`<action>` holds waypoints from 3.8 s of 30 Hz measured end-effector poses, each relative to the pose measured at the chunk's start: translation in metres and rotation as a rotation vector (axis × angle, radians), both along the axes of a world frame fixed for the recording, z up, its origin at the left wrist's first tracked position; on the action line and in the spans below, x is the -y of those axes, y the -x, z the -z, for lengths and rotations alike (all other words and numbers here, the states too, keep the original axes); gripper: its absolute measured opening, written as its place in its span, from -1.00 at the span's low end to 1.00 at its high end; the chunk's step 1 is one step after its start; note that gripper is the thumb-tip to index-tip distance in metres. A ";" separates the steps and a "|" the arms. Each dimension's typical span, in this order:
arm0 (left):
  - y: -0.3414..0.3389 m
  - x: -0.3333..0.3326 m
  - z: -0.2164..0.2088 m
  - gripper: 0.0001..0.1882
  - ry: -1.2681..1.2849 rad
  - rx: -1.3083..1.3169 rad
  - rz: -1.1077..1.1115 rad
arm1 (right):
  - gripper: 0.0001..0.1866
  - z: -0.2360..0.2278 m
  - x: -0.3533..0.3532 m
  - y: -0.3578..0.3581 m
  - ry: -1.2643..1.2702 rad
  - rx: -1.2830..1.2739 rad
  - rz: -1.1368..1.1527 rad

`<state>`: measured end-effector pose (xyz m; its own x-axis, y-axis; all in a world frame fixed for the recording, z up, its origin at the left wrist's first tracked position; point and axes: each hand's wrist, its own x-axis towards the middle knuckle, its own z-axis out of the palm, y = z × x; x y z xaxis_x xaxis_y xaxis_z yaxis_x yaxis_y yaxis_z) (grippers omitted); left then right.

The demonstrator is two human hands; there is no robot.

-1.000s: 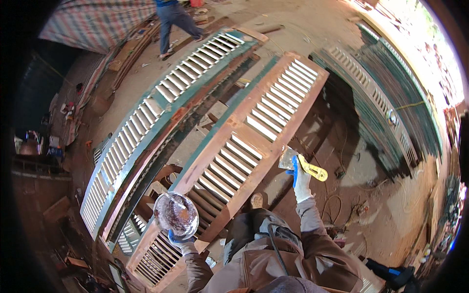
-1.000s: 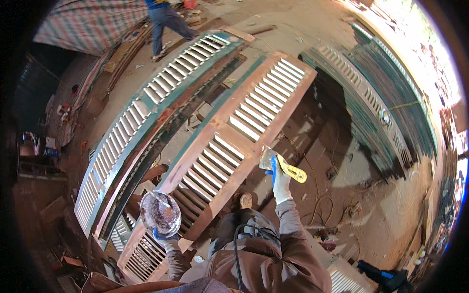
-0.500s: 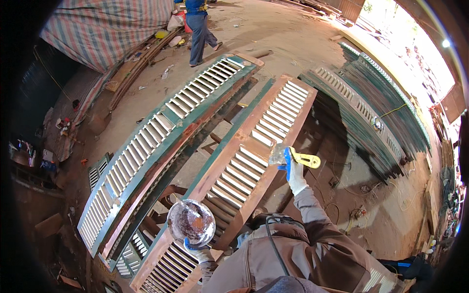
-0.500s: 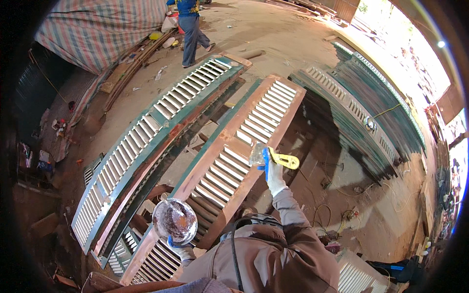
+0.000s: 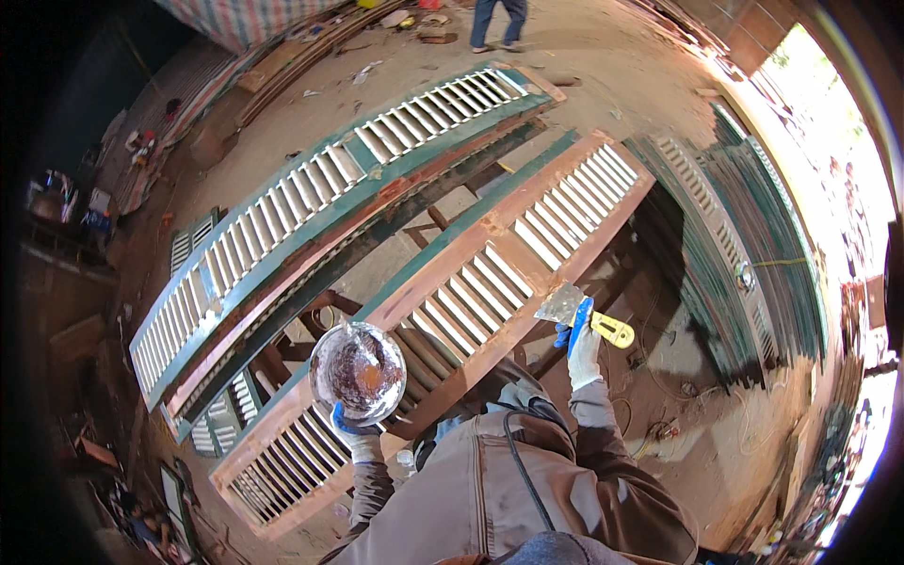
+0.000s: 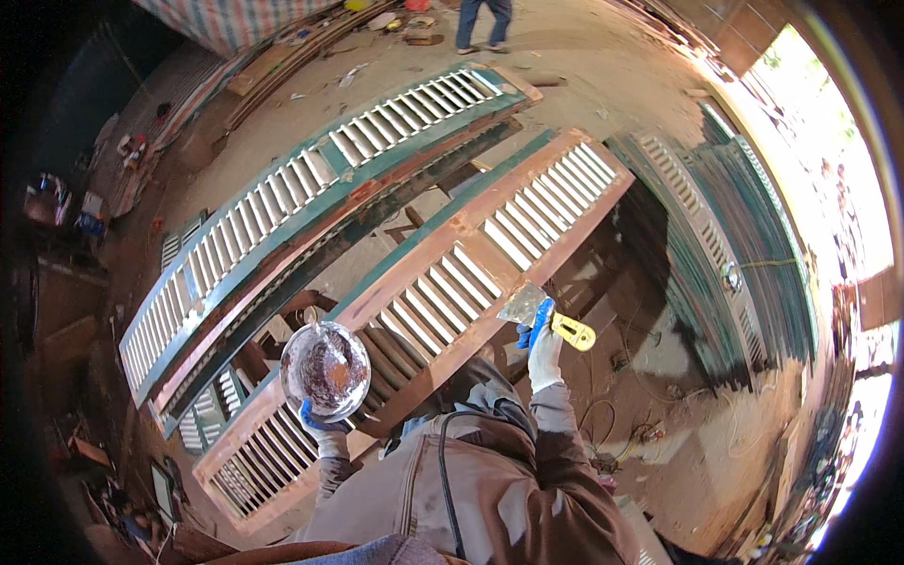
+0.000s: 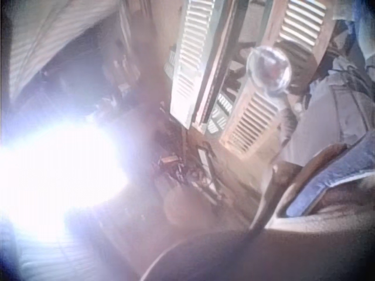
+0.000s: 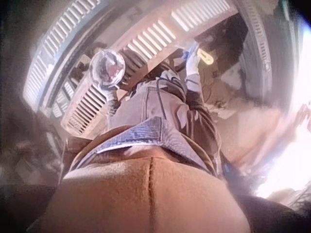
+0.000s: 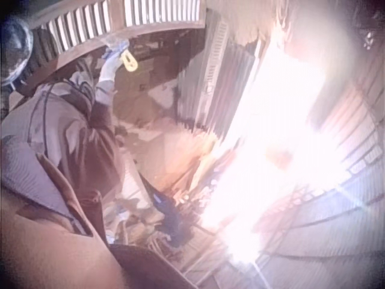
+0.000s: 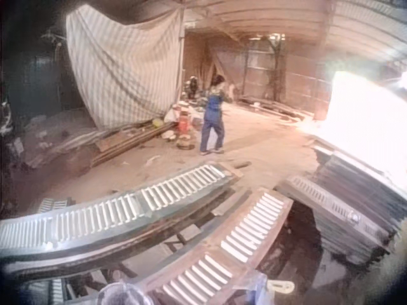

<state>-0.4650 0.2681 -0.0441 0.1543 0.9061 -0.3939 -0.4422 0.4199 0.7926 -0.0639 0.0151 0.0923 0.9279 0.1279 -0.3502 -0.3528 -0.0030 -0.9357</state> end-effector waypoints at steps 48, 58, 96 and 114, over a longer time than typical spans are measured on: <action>0.049 0.143 0.051 -0.51 -0.034 -0.934 -0.981 | -0.14 0.113 -0.183 0.027 1.242 1.276 -1.473; 0.064 0.114 0.052 -0.34 0.186 0.401 -0.917 | -0.09 0.098 -0.192 0.029 1.286 1.211 -1.509; 0.025 0.137 0.037 -0.39 0.269 0.095 -1.307 | -0.28 0.146 -0.324 -0.166 1.310 1.000 -1.800; 0.028 0.083 0.051 -0.41 0.212 0.129 -1.343 | -0.34 0.118 -0.330 -0.169 1.235 1.319 -1.531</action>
